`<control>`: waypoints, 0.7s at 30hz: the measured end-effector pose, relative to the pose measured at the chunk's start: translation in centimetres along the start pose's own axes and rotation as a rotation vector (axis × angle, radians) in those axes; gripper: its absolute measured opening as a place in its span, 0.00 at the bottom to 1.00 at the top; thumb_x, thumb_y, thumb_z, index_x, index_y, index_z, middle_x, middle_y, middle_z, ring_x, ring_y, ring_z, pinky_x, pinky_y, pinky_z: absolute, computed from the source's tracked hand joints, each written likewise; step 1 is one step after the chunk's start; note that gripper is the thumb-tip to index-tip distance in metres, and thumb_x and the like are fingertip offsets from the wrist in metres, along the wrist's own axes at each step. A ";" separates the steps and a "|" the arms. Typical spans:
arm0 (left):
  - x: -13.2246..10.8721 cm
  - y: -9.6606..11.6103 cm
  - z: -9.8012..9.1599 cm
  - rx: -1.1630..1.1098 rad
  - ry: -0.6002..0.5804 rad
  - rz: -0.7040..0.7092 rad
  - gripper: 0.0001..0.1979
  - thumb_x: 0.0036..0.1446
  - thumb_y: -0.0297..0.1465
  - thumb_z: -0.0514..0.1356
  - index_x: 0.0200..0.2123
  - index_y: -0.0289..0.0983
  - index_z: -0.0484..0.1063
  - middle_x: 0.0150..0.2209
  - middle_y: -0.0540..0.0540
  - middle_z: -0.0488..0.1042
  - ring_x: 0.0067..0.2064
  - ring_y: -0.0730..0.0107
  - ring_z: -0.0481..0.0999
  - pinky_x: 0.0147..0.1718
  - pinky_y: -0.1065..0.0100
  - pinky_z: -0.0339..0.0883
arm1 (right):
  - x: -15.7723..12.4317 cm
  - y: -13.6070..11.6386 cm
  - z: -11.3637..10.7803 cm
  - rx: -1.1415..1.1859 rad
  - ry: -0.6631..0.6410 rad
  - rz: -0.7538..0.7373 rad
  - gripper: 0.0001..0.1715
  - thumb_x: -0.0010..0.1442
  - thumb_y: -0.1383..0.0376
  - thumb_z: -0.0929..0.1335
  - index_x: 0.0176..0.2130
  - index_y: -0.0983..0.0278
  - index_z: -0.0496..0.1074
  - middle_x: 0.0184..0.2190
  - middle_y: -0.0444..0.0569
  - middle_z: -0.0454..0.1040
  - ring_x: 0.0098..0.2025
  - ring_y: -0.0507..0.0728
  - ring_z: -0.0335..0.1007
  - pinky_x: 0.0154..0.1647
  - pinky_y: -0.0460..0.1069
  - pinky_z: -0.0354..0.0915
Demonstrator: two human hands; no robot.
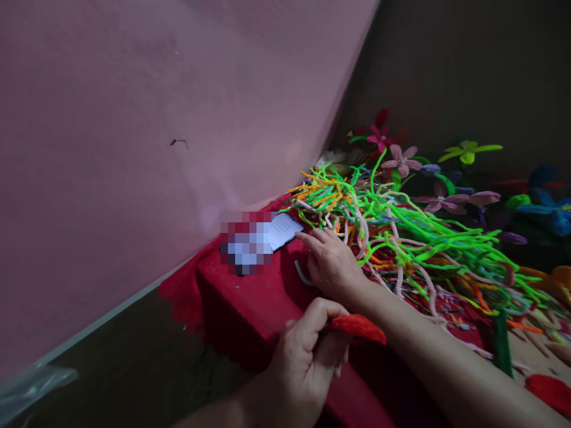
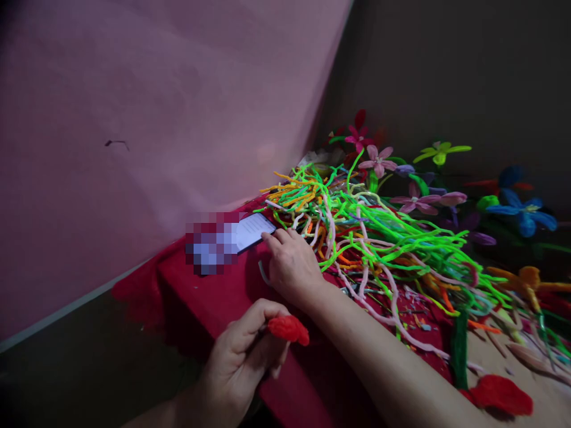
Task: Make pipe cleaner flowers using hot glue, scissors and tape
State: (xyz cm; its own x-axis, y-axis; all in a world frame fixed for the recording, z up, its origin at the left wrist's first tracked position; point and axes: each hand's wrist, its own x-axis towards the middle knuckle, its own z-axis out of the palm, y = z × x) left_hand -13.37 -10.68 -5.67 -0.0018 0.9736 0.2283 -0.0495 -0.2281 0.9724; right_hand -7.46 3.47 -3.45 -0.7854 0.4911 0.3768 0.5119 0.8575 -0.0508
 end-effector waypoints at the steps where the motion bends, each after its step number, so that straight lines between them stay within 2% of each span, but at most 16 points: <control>1: 0.0 -0.1 -0.1 0.008 -0.001 0.007 0.13 0.65 0.37 0.49 0.37 0.35 0.66 0.22 0.54 0.62 0.23 0.80 0.61 0.23 0.76 0.55 | 0.2 0.0 0.2 0.036 0.021 -0.003 0.28 0.53 0.76 0.60 0.53 0.72 0.69 0.41 0.59 0.73 0.43 0.62 0.67 0.48 0.56 0.65; 7: 0.3 -0.5 -0.3 -0.004 -0.040 0.037 0.13 0.65 0.37 0.46 0.38 0.35 0.65 0.21 0.53 0.61 0.22 0.78 0.62 0.22 0.75 0.55 | 1.0 0.2 1.5 0.241 0.165 0.088 0.23 0.55 0.74 0.59 0.51 0.73 0.66 0.42 0.61 0.74 0.44 0.61 0.70 0.46 0.56 0.67; 14: 0.3 -0.1 0.0 -0.041 0.017 -0.064 0.14 0.63 0.40 0.49 0.35 0.37 0.66 0.19 0.54 0.61 0.20 0.79 0.60 0.19 0.76 0.53 | 0.8 0.3 2.3 0.266 0.204 0.109 0.22 0.56 0.73 0.59 0.50 0.71 0.65 0.36 0.57 0.75 0.37 0.58 0.72 0.40 0.52 0.68; 17: 0.2 -0.1 0.1 0.103 0.076 0.003 0.11 0.62 0.38 0.52 0.33 0.38 0.68 0.19 0.53 0.65 0.21 0.78 0.64 0.21 0.76 0.57 | 0.8 0.3 2.4 0.282 0.217 0.101 0.23 0.56 0.74 0.60 0.51 0.73 0.65 0.37 0.58 0.75 0.38 0.58 0.72 0.41 0.52 0.68; 21: 0.4 -0.9 0.0 0.243 0.133 0.173 0.08 0.60 0.37 0.54 0.34 0.41 0.69 0.23 0.51 0.73 0.24 0.74 0.70 0.27 0.76 0.65 | 0.7 0.3 2.4 0.346 0.195 0.136 0.24 0.56 0.73 0.61 0.53 0.73 0.63 0.40 0.58 0.74 0.38 0.57 0.72 0.41 0.52 0.68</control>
State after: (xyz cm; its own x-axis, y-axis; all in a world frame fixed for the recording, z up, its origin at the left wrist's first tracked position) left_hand -13.31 -10.06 -6.49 -0.1209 0.9091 0.3987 0.2029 -0.3706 0.9064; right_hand -8.70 4.48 -5.40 -0.6212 0.5936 0.5116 0.4330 0.8041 -0.4073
